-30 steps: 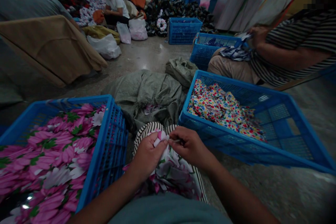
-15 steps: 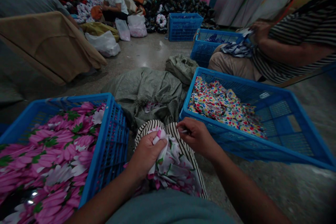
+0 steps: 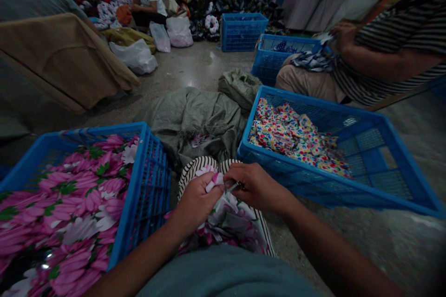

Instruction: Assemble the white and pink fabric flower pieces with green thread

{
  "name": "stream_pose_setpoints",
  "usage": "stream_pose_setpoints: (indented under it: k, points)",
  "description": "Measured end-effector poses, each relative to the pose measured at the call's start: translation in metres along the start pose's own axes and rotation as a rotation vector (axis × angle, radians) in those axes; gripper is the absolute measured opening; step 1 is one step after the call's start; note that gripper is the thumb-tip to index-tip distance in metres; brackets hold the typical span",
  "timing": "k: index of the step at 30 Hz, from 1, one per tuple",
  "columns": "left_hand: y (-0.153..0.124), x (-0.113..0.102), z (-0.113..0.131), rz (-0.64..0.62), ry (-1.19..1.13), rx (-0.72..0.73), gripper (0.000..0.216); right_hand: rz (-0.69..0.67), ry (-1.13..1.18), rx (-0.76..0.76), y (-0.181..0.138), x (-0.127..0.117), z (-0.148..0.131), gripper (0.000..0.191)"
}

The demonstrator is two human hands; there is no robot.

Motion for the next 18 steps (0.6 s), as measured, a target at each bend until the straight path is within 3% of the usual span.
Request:
stream_pose_setpoints:
  k: [4,8,11,15,18]
  points:
    - [-0.004,0.007,-0.006,-0.040,-0.120,-0.096,0.010,0.040,-0.044,0.025,0.000,-0.007,0.008,0.015]
    - [-0.008,0.017,-0.017,-0.089,-0.357,-0.244,0.011,0.286,-0.049,0.090,-0.007,-0.037,0.032,0.013]
    - [-0.008,0.018,-0.021,-0.089,-0.433,-0.281,0.013,0.395,0.004,0.093,-0.013,-0.048,0.041,0.010]
    - [-0.004,0.018,-0.017,-0.085,-0.509,-0.255,0.013,0.376,0.149,0.055,-0.016,-0.040,0.030,0.006]
    - [-0.003,0.019,-0.012,-0.087,-0.542,-0.218,0.013,0.281,0.214,0.048,-0.016,-0.024,0.018,0.018]
Point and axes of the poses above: each hand's wrist, its own y-axis towards the middle knuckle, its own x-axis out of the palm, z = x × y, the point moved 10 cm from there along y, towards the middle knuckle, and after that the axes turned 15 degrees about y, right-handed, at the moved point
